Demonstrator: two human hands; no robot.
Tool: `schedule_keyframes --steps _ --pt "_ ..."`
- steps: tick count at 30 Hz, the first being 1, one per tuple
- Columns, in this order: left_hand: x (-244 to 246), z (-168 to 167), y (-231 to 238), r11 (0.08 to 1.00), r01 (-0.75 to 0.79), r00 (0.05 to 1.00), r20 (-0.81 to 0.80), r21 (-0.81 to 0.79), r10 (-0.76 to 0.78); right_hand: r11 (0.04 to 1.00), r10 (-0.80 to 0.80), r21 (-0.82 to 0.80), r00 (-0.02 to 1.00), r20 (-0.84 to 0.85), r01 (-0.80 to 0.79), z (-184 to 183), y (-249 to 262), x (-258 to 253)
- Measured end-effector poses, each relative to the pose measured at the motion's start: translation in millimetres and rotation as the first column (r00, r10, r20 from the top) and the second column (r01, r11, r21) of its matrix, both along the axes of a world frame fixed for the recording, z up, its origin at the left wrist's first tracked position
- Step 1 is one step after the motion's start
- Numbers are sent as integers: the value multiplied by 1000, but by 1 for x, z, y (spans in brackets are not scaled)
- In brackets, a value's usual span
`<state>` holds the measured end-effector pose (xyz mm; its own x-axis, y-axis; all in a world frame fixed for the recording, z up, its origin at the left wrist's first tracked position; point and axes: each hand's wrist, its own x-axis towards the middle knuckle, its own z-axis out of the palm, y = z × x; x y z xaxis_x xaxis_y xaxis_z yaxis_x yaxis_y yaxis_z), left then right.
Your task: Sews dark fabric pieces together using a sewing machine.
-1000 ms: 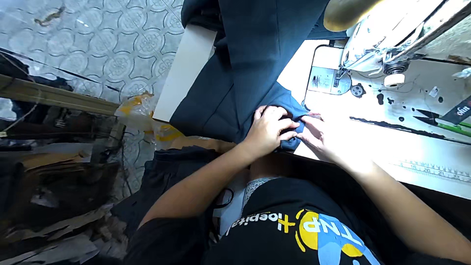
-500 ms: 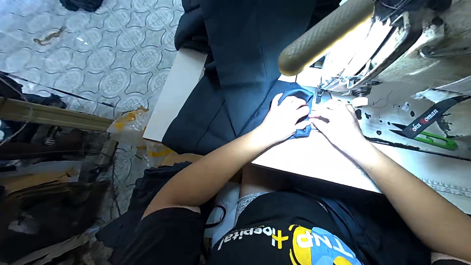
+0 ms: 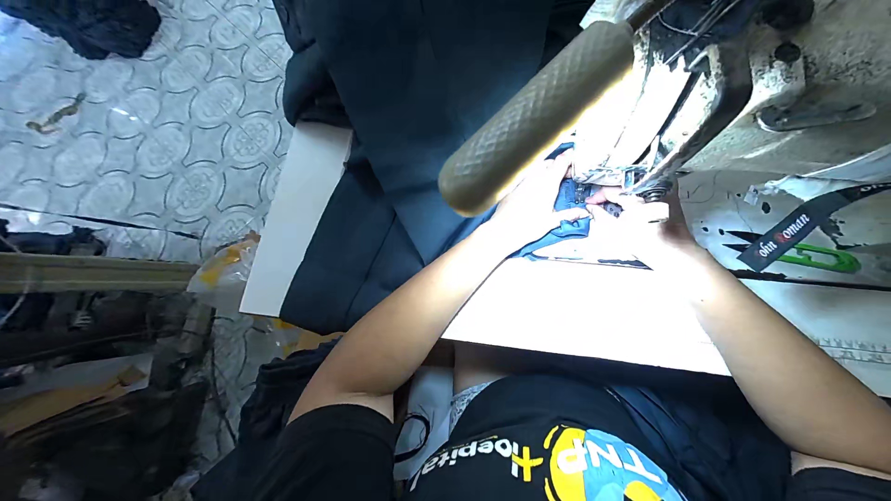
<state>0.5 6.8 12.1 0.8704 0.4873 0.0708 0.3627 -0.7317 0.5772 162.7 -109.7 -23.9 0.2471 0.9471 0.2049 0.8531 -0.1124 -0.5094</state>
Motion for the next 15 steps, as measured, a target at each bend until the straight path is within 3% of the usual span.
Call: schedule_keyframes --steps 5,10,15 --pt "-3 -6 -1 999 -3 996 85 38 -1 999 37 -15 997 61 -37 -17 2 7" --pt "-2 -7 -2 999 -29 997 75 28 27 998 -3 -67 1000 10 4 -4 -1 0" --pt "-1 -5 5 999 -34 997 65 4 34 999 9 48 1000 -8 -9 -14 1 5"
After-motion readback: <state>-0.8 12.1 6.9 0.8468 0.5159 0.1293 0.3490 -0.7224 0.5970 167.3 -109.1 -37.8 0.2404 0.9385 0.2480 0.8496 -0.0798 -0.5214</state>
